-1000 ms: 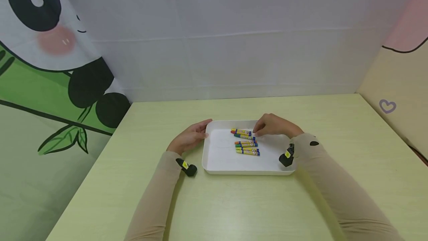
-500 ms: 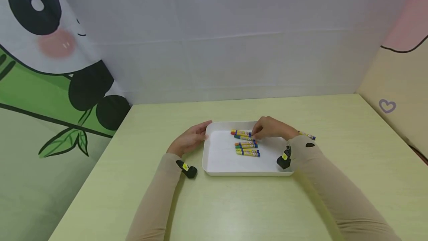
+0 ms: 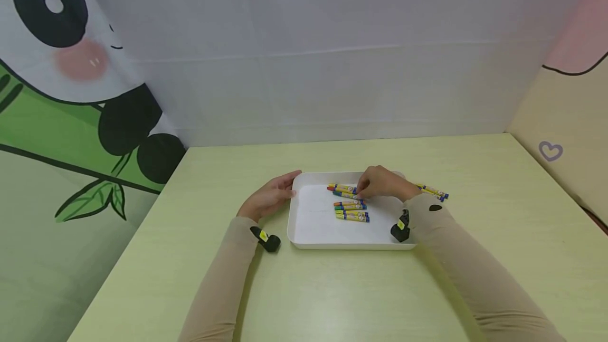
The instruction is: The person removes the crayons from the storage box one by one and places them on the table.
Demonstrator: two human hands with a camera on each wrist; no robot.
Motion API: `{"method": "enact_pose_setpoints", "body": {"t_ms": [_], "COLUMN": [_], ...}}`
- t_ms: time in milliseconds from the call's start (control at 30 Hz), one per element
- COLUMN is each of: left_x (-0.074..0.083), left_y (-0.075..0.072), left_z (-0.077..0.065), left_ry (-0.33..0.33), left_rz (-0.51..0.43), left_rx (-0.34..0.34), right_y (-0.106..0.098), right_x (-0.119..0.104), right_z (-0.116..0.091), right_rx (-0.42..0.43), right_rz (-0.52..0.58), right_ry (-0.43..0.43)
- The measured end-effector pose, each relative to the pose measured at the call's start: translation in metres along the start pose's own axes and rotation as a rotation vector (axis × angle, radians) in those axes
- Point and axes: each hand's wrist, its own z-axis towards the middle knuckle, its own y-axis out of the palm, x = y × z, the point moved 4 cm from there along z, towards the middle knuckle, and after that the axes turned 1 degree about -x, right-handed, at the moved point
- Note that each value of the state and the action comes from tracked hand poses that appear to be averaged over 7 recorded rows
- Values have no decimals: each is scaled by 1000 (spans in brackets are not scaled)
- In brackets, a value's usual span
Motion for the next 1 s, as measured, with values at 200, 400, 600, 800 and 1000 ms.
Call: {"method": "enact_pose_setpoints", "body": {"t_ms": [200, 400, 600, 800, 1000], "left_x": [0, 0, 1, 2, 3], "left_y": [-1, -1, 0, -1, 0], "left_z": [0, 0, -1, -1, -2], "left_ry": [-5, -14, -2, -9, -18], "left_rz": [4, 2, -16, -8, 1], "left_rx": [-1, 0, -23, -19, -14], "right_y": [1, 0, 0, 0, -5], "right_x": [-2, -4, -1, 0, 1], "right_z": [0, -2, -3, -4, -8], "right_rx": [-18, -25, -3, 4, 10], "right_rz": [-7, -10, 3, 18, 39], "right_ry": [-10, -42, -64, -67, -79]}}
